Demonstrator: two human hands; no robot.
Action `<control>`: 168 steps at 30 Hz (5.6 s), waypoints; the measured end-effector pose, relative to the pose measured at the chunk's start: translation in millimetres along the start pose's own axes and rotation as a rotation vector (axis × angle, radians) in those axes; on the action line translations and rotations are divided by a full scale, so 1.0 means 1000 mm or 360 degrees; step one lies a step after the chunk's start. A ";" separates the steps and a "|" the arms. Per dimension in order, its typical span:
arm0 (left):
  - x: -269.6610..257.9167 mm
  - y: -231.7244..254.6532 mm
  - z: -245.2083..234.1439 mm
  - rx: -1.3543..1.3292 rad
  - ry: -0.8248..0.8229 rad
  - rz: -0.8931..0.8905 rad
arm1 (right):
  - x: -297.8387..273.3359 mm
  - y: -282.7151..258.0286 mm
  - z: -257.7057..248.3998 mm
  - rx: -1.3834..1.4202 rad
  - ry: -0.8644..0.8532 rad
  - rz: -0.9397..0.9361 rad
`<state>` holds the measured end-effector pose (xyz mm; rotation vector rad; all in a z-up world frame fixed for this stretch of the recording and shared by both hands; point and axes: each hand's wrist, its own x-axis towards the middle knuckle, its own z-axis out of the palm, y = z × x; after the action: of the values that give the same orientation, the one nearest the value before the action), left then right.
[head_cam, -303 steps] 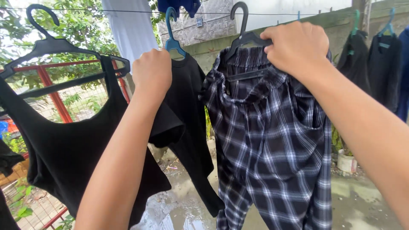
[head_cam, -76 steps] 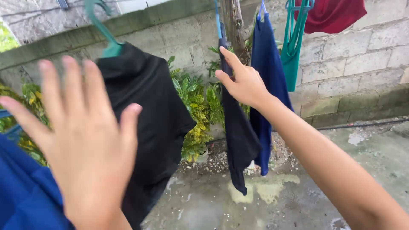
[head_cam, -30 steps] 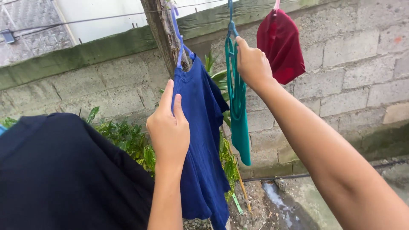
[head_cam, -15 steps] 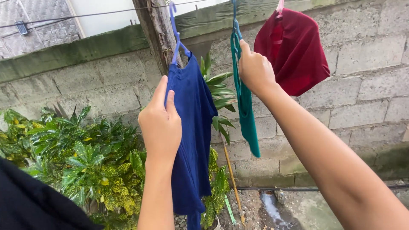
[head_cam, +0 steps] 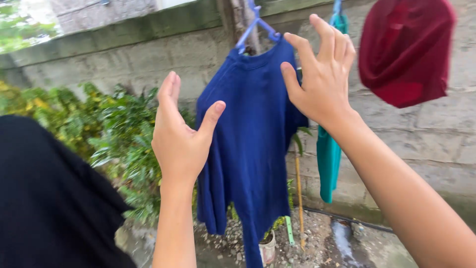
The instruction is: The person wrings out wet clothes by hand, puts them onto hangers, and hangs the clothes on an outdoor clothesline.
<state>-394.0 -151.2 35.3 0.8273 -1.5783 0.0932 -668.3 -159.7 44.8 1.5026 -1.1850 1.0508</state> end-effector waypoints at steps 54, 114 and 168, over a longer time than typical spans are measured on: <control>0.008 -0.162 -0.228 0.0753 0.0186 0.0121 | 0.088 -0.344 0.057 0.0844 -0.0063 -0.0478; -0.008 -0.203 -0.548 0.1329 0.0080 0.0263 | 0.101 -0.641 -0.033 0.1401 0.0062 -0.0487; -0.044 -0.314 -0.904 0.1473 0.0403 0.0001 | 0.172 -0.997 -0.077 0.1701 0.0153 -0.0707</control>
<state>530.8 97.2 60.4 1.4501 -1.2603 0.9436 334.5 -7.4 75.6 2.3204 -0.1072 1.4940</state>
